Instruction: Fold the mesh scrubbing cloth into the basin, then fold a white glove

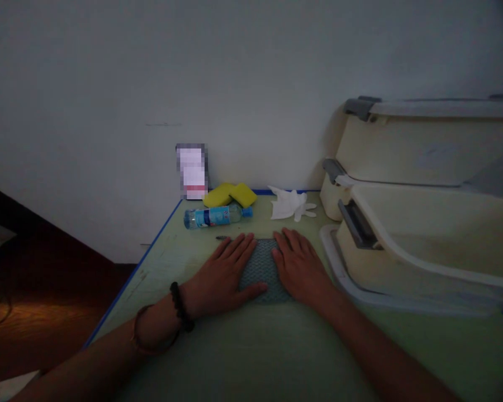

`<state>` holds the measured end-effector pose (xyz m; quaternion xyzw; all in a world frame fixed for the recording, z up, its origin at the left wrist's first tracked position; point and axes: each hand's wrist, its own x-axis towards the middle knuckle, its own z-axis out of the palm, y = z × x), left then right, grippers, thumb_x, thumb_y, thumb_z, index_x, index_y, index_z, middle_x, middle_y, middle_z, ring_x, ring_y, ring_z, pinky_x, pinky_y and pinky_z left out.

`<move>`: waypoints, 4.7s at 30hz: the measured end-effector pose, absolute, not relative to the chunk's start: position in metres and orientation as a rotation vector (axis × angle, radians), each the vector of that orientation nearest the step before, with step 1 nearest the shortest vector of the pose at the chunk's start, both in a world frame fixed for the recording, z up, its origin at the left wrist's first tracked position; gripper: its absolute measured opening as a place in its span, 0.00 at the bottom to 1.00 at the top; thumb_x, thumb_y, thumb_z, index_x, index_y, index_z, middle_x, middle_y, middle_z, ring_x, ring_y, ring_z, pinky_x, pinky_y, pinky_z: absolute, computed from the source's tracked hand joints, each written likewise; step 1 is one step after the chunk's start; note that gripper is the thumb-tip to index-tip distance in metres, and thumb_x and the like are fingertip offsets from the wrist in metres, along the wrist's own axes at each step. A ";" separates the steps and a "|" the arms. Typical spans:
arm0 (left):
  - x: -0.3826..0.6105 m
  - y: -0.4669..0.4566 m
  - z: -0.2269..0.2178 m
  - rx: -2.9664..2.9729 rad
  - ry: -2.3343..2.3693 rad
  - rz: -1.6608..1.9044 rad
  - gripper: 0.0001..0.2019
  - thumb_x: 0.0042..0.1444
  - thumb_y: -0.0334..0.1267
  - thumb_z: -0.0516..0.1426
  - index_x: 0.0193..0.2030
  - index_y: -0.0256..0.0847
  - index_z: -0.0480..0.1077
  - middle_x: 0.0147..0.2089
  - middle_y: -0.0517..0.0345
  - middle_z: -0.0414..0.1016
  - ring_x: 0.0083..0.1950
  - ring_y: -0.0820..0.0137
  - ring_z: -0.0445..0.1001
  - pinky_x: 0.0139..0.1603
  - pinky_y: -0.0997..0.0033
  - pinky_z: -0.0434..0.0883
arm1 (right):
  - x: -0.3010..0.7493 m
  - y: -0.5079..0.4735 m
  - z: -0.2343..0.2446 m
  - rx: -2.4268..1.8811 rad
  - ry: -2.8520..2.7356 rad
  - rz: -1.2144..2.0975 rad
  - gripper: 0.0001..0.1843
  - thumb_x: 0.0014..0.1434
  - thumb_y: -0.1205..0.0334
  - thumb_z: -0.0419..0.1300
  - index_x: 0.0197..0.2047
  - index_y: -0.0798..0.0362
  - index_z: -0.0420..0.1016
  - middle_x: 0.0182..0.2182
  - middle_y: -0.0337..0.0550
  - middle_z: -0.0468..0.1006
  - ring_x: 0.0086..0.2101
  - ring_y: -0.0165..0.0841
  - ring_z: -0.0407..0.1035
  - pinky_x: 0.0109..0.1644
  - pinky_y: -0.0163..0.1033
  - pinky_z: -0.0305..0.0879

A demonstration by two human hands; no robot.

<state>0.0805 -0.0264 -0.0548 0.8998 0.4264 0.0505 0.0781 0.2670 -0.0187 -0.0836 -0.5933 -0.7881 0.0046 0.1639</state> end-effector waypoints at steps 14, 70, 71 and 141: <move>0.067 -0.029 -0.034 2.740 0.928 0.291 0.28 0.56 0.49 0.51 0.62 0.45 0.52 0.65 0.50 0.52 0.66 0.59 0.47 0.62 0.50 0.52 | 0.266 -0.010 -0.071 -1.727 -2.176 0.027 0.21 0.61 0.60 0.46 0.53 0.62 0.66 0.52 0.58 0.66 0.52 0.43 0.59 0.54 0.46 0.57; 0.063 0.010 -0.050 1.247 1.095 1.301 0.13 0.48 0.45 0.59 0.33 0.39 0.63 0.27 0.63 0.69 0.27 0.75 0.70 0.28 0.76 0.66 | 0.275 -0.010 -0.049 -0.937 -1.788 0.197 0.15 0.53 0.72 0.53 0.42 0.50 0.71 0.38 0.44 0.74 0.40 0.35 0.68 0.45 0.42 0.63; 0.062 0.011 -0.050 1.182 1.054 1.162 0.16 0.51 0.51 0.55 0.31 0.38 0.64 0.25 0.61 0.70 0.26 0.73 0.70 0.25 0.74 0.66 | 0.275 -0.012 -0.048 -0.911 -1.842 0.104 0.16 0.52 0.74 0.53 0.43 0.50 0.71 0.39 0.45 0.73 0.41 0.35 0.67 0.46 0.43 0.63; 0.064 0.003 -0.042 0.979 0.848 0.881 0.11 0.47 0.30 0.58 0.40 0.40 0.71 0.36 0.57 0.76 0.37 0.69 0.74 0.39 0.67 0.69 | 0.282 -0.008 -0.063 -0.910 -1.458 1.595 0.14 0.49 0.57 0.61 0.39 0.52 0.71 0.27 0.38 0.73 0.28 0.31 0.68 0.30 0.37 0.68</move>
